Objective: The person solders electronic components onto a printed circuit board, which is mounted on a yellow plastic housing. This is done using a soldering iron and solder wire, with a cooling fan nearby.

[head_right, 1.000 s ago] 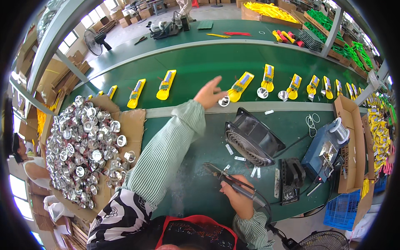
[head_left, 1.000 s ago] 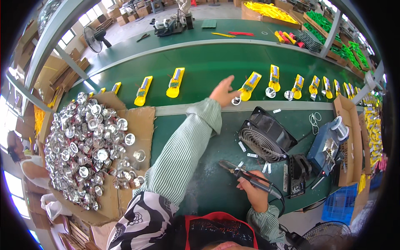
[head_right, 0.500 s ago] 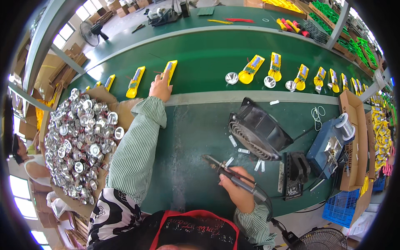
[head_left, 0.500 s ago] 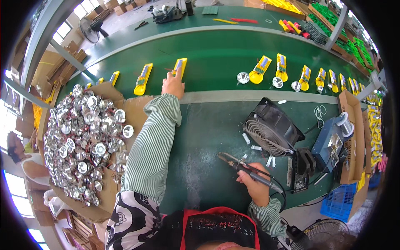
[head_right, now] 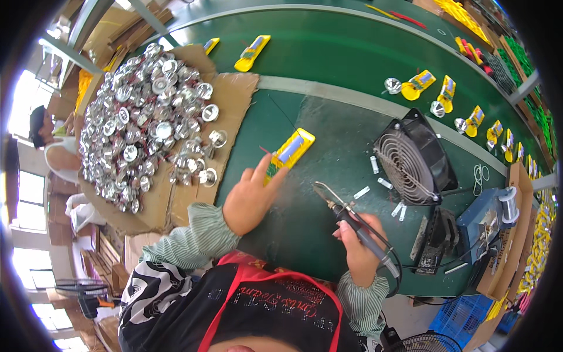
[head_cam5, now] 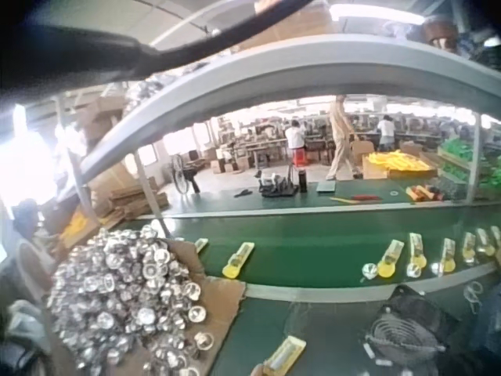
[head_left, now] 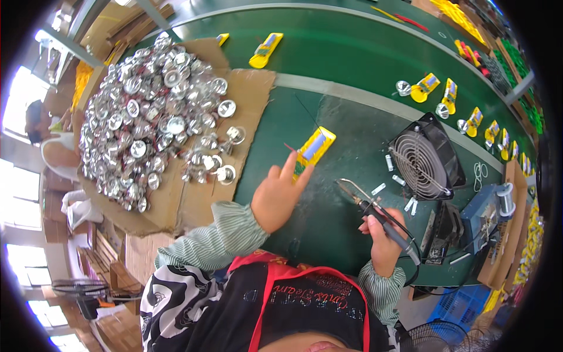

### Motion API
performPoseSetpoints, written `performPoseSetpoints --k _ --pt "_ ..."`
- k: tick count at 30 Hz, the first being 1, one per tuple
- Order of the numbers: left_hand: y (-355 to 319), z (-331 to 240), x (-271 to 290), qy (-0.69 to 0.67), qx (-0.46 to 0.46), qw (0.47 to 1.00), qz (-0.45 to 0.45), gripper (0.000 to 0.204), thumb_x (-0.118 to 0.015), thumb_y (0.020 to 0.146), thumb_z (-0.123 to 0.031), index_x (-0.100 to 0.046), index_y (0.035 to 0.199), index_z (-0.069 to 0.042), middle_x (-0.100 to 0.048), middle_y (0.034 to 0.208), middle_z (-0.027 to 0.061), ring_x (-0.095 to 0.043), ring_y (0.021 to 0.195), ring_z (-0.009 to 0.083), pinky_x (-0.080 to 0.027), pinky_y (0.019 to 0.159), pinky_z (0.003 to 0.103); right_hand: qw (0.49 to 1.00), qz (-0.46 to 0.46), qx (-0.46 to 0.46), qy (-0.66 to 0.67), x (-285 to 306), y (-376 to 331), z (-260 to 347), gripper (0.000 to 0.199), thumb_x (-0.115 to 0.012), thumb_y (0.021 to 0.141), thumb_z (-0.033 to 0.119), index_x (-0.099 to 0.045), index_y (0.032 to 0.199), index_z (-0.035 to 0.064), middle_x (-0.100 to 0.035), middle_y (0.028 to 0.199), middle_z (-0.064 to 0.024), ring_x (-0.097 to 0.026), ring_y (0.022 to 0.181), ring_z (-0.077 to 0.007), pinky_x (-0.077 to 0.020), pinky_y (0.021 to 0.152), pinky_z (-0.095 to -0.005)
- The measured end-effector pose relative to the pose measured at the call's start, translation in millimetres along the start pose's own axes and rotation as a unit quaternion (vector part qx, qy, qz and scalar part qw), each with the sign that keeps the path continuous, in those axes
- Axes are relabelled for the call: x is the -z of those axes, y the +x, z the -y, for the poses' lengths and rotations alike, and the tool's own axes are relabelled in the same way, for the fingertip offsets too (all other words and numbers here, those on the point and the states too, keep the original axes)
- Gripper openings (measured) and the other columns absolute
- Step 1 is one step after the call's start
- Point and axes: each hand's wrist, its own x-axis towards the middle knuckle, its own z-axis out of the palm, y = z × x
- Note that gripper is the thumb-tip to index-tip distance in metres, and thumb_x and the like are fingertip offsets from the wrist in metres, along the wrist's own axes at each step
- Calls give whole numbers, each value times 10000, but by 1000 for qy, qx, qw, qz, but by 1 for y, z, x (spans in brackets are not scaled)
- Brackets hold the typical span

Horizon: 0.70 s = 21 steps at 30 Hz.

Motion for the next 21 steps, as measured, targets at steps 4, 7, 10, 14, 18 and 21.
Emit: performPoseSetpoints --k 4,7,10,14,18,21 --pt "-34 -2 1 -90 -3 996 14 557 -672 754 -137 -489 1281 -139 -404 1322 189 -535 962 308 -510 791 377 1000 13 16 -21 -7 -6 5 186 -586 846 27 -517 1002 -46 -644 804 -147 -627 622 -170 -514 562 -257" --pt "-45 7 14 -138 2 989 -62 500 -672 767 -153 -518 1242 -120 -459 1253 173 -529 977 310 -490 820 391 999 19 9 -26 -8 -13 5 183 -586 844 26 -520 998 -47 -643 802 -145 -626 622 -169 -514 566 -259" --pt "-71 47 36 -70 88 991 -70 316 -659 767 -133 -593 1072 -87 -554 977 123 -556 897 308 -481 749 402 999 20 11 -36 -9 -17 4 178 -583 842 24 -524 994 -47 -642 801 -145 -626 622 -169 -514 568 -259" --pt "-99 116 53 -20 152 988 -18 316 -630 741 -60 -602 1054 -91 -539 890 123 -566 796 310 -463 678 415 1000 24 -4 -8 -12 -19 7 189 -626 816 -19 -542 979 -64 -641 818 -129 -641 651 -151 -542 603 -258" --pt "-97 138 31 -5 141 990 -12 258 -643 755 -79 -624 1012 -75 -529 835 110 -564 776 309 -460 666 419 999 45 -4 -8 -19 -20 8 198 -627 813 -23 -541 986 -67 -643 821 -132 -643 654 -155 -542 606 -257" --pt "-93 152 13 -16 100 994 -47 217 -668 750 -88 -647 964 -54 -563 866 112 -573 795 311 -466 683 409 997 62 16 -37 -22 -22 8 191 -589 839 18 -513 1002 -46 -636 812 -152 -624 627 -165 -519 576 -254"
